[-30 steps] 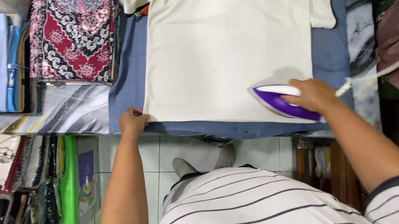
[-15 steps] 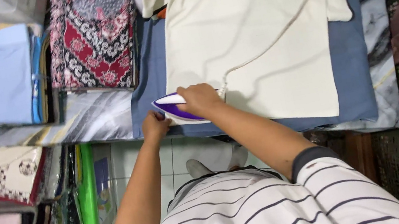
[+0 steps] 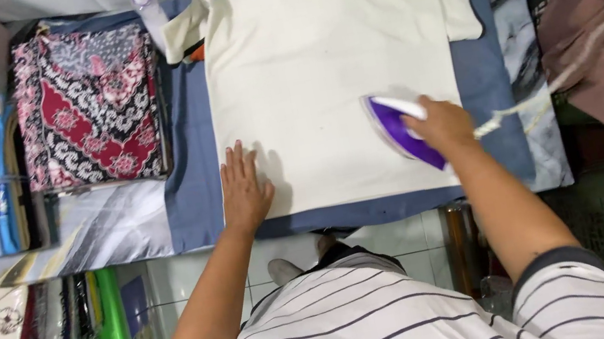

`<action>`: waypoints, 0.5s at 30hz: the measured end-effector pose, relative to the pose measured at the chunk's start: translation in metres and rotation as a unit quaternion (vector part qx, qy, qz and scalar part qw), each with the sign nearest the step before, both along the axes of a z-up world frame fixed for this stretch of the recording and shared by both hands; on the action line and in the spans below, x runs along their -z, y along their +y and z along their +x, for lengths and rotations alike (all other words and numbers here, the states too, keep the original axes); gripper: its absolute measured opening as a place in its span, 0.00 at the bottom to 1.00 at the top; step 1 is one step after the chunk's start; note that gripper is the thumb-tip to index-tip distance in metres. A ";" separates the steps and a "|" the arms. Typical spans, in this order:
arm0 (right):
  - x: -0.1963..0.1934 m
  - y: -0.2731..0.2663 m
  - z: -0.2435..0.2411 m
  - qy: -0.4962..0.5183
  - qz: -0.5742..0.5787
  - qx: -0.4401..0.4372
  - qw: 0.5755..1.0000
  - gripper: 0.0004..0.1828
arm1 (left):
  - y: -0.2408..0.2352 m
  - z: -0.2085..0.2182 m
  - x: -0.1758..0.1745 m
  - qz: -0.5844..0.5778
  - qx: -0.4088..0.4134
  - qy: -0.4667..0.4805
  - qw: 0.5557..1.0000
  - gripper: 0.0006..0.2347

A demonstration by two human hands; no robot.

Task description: Iron the polo shirt on the ironing board.

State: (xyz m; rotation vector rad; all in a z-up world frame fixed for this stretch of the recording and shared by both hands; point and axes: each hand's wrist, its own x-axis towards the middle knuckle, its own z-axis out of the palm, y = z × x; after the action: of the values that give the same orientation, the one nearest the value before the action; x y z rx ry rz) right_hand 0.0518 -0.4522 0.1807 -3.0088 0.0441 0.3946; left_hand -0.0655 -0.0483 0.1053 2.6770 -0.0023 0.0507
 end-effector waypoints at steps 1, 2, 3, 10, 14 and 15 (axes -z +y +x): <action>0.002 -0.026 0.007 -0.001 -0.001 0.001 1.000 0.29 | -0.004 0.008 0.004 -0.001 0.001 -0.001 1.000 0.32; 0.004 -0.051 0.013 -0.022 -0.010 0.036 0.999 0.29 | -0.009 0.015 0.007 0.029 0.011 0.025 0.999 0.33; 0.007 -0.077 0.019 -0.043 -0.018 0.070 0.996 0.29 | -0.014 0.022 0.011 0.059 0.022 0.050 0.997 0.35; 0.005 -0.131 0.092 -0.039 -0.069 0.031 0.996 0.28 | -0.012 0.026 0.022 0.126 -0.035 0.067 0.989 0.39; 0.000 -0.099 0.132 -0.028 -0.050 -0.070 0.996 0.28 | -0.012 0.029 0.023 0.143 -0.039 0.071 0.986 0.38; 0.000 -0.087 0.142 -0.029 -0.037 -0.104 0.993 0.28 | -0.011 0.030 0.024 0.148 -0.038 0.073 0.986 0.38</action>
State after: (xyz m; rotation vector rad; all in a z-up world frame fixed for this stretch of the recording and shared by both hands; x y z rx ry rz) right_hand 0.1937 -0.5392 0.1808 -3.1070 -0.2669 0.3294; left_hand -0.0360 -0.0594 0.0809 2.9697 0.1499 -0.1337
